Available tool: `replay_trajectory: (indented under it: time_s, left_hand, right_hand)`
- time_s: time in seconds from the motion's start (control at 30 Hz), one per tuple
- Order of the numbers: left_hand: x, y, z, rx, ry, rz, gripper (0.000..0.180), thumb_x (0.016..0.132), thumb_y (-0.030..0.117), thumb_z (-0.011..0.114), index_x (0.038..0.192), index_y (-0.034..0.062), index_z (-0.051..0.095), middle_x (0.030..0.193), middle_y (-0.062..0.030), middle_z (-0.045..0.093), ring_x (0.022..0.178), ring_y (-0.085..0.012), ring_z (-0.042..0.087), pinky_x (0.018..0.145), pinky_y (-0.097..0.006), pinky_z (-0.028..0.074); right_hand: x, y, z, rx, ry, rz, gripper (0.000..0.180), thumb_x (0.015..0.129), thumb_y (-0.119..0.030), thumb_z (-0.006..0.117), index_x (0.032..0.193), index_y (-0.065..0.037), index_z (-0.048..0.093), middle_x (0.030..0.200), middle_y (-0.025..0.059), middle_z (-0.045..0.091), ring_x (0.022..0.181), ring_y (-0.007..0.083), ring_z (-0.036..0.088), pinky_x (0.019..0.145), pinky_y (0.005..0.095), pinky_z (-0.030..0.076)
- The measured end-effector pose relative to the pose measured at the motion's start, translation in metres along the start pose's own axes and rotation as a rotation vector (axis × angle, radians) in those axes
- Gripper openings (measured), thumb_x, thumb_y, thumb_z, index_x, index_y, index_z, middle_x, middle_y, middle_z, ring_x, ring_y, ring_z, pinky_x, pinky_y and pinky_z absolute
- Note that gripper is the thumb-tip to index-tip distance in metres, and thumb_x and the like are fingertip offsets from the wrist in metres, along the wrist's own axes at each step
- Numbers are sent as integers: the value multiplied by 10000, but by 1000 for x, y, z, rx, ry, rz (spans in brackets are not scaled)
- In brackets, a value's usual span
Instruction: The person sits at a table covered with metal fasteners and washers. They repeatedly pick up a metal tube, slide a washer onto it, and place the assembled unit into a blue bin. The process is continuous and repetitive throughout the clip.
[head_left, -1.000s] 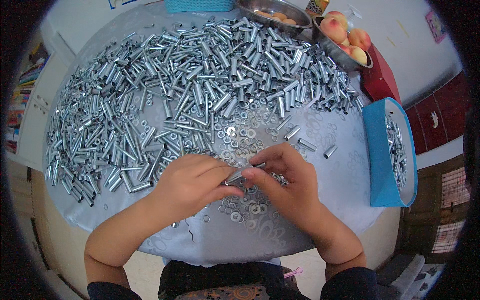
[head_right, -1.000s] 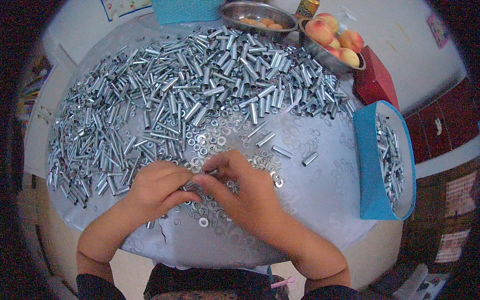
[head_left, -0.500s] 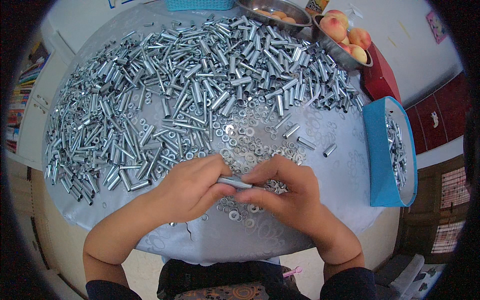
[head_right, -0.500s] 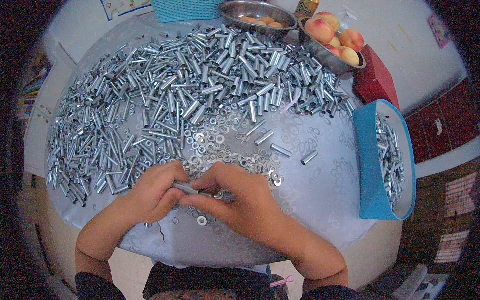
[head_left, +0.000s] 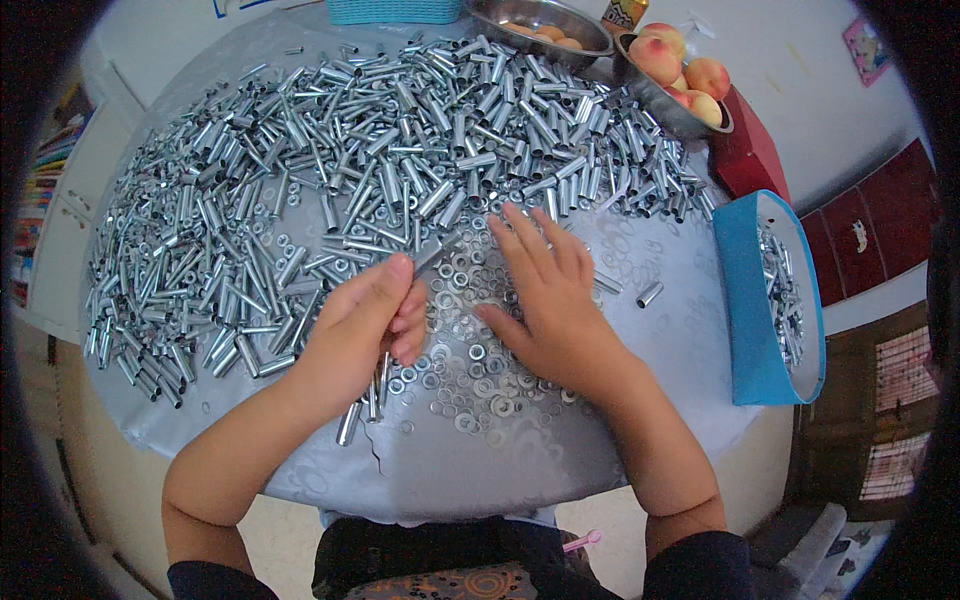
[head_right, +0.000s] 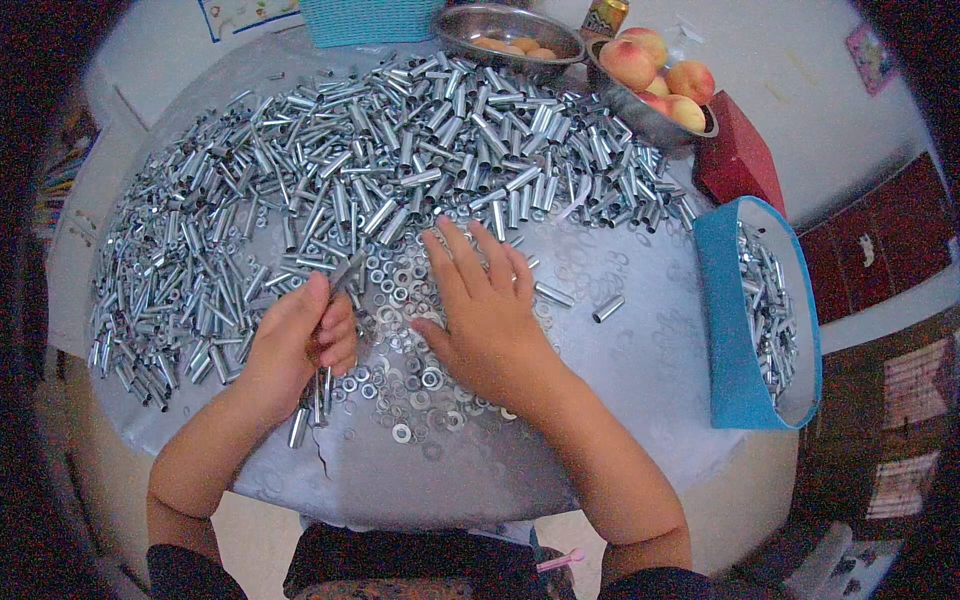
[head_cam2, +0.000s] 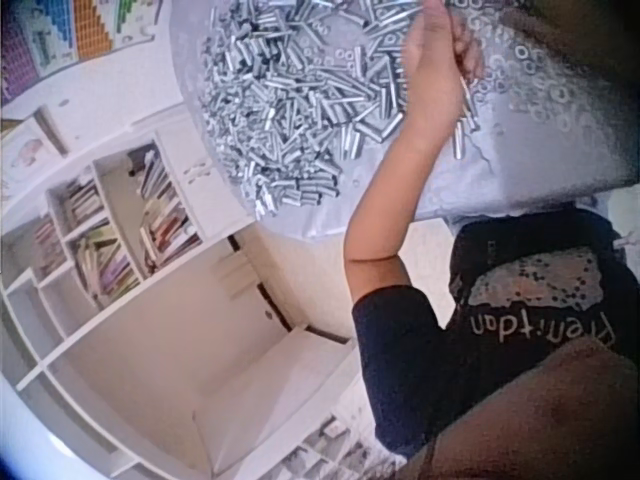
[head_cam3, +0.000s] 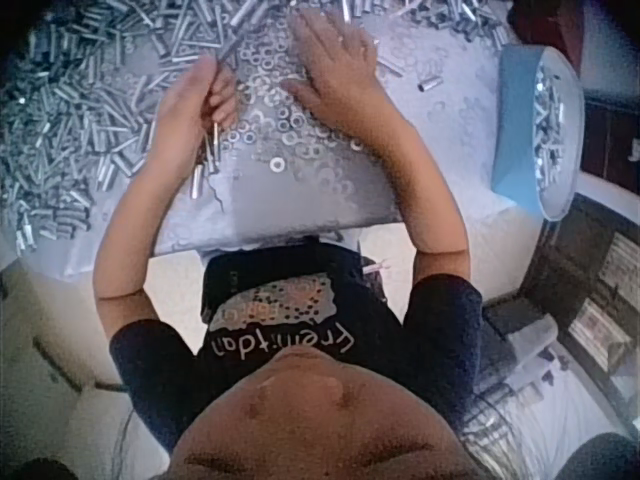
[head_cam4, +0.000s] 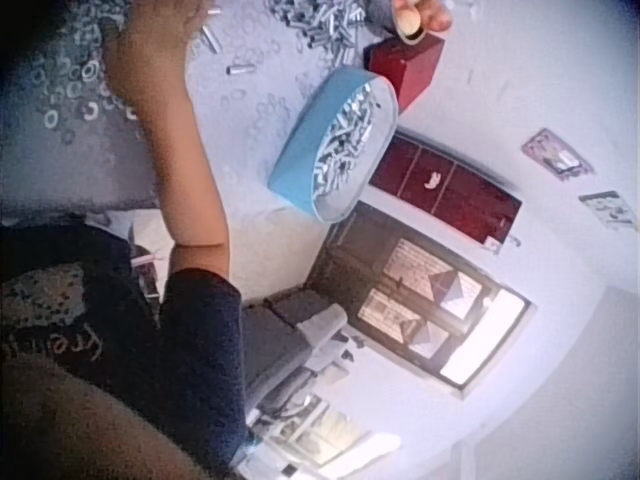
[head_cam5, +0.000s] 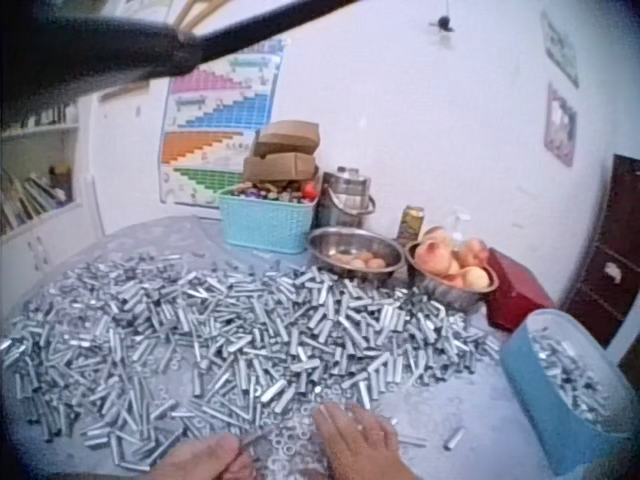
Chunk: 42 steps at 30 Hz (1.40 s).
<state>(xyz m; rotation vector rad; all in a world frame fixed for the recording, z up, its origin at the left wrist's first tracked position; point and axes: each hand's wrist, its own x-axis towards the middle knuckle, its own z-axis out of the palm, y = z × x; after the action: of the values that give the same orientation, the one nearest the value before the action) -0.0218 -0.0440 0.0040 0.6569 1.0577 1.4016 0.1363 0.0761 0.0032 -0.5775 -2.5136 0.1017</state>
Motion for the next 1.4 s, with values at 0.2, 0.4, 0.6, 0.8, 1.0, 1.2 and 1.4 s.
replay_trajectory:
  time_s: [0.2,0.4,0.6,0.8,1.0,1.2,1.4]
  left_hand:
    - [-1,1,5,45,28,2,410,957,425,353,716,95,385,627,27,348,537,-77,388,525,-225,358]
    - [0,1,1,34,-6,18,404,958,407,365,704,93,393,629,25,354,533,-77,391,523,-225,361]
    - [0,-1,1,73,-20,44,390,960,387,376,728,76,424,644,22,380,540,-73,408,527,-218,361]
    - [-2,-4,1,155,-46,80,351,963,337,389,795,41,478,664,19,413,573,-76,433,546,-213,379]
    - [-2,-5,-2,252,-93,105,340,965,321,384,817,36,493,661,11,434,583,-74,438,564,-218,392]
    - [-2,-5,-2,338,-92,97,360,963,336,382,756,58,481,626,9,467,576,-66,430,564,-213,368]
    - [-3,-1,0,423,-89,87,367,961,333,383,734,61,482,611,12,473,573,-62,422,553,-218,355]
  right_hand:
    - [-1,6,3,209,-182,-35,313,781,-87,594,1091,-52,566,1097,119,547,1035,301,503,911,390,357]
    - [2,5,-2,301,-290,-14,179,761,-21,585,940,-29,578,926,135,576,893,334,530,792,377,424]
    - [0,1,-10,559,-181,244,172,789,-58,600,953,-6,605,906,142,615,842,308,604,758,352,473]
    - [-2,-2,-12,1003,-133,549,216,801,-18,630,1014,8,609,926,100,654,847,155,631,755,245,484]
    - [2,-1,-16,1270,-126,646,180,821,12,597,994,60,596,925,117,645,871,179,631,760,258,502]
    - [5,-4,-27,1370,-151,658,178,820,19,595,992,66,597,928,133,641,854,203,639,772,281,513]
    - [4,-3,-31,1401,-211,671,178,798,23,619,970,68,624,916,137,647,855,203,639,776,275,512]
